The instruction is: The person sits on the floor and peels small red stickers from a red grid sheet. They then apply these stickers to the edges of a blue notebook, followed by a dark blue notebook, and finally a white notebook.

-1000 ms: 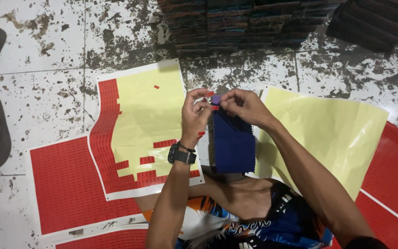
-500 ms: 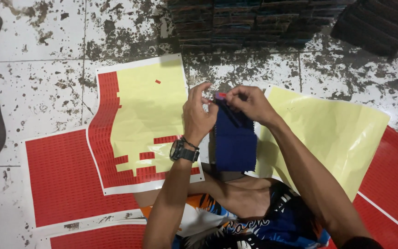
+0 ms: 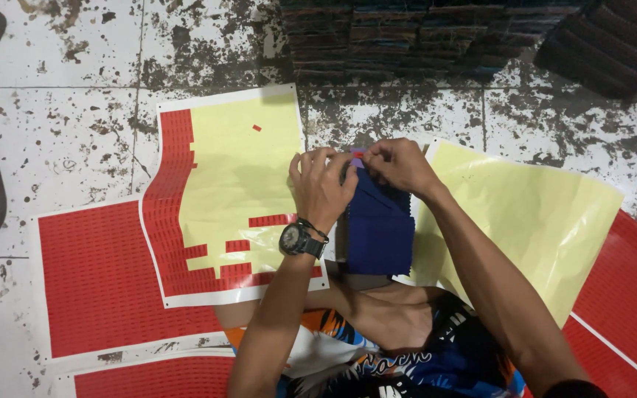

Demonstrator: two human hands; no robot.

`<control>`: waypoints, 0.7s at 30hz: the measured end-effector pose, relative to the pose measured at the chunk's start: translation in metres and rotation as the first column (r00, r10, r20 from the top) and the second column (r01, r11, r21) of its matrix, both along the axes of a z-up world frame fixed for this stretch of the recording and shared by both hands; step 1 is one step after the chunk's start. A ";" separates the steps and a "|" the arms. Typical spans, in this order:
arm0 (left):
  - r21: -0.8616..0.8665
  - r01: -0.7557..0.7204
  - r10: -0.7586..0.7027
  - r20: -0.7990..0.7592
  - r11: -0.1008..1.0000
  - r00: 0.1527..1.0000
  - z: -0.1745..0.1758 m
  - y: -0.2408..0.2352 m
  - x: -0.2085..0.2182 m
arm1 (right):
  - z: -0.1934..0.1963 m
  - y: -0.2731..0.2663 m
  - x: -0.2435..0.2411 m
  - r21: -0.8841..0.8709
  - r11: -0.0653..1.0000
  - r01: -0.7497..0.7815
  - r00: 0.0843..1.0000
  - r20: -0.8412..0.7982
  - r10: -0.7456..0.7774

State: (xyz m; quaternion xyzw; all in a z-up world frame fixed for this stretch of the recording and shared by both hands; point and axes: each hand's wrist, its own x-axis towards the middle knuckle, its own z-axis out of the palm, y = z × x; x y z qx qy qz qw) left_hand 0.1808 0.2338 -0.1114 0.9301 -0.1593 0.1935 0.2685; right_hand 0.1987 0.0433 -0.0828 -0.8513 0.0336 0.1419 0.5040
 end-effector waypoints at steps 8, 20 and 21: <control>0.229 -0.026 -0.007 0.145 0.973 0.989 0.018 -0.004 -0.006 | -0.004 0.000 0.005 -0.438 0.899 -0.004 0.985 0.156 0.080; -0.495 0.001 -0.057 -0.098 0.869 0.994 0.038 -0.001 -0.001 | -0.019 -0.011 -0.016 -0.661 0.688 0.301 0.430 0.738 0.521; -0.689 -0.010 -0.106 -0.125 0.725 0.986 0.034 0.001 0.002 | -0.017 -0.008 -0.019 -0.648 0.684 0.335 0.399 0.755 0.520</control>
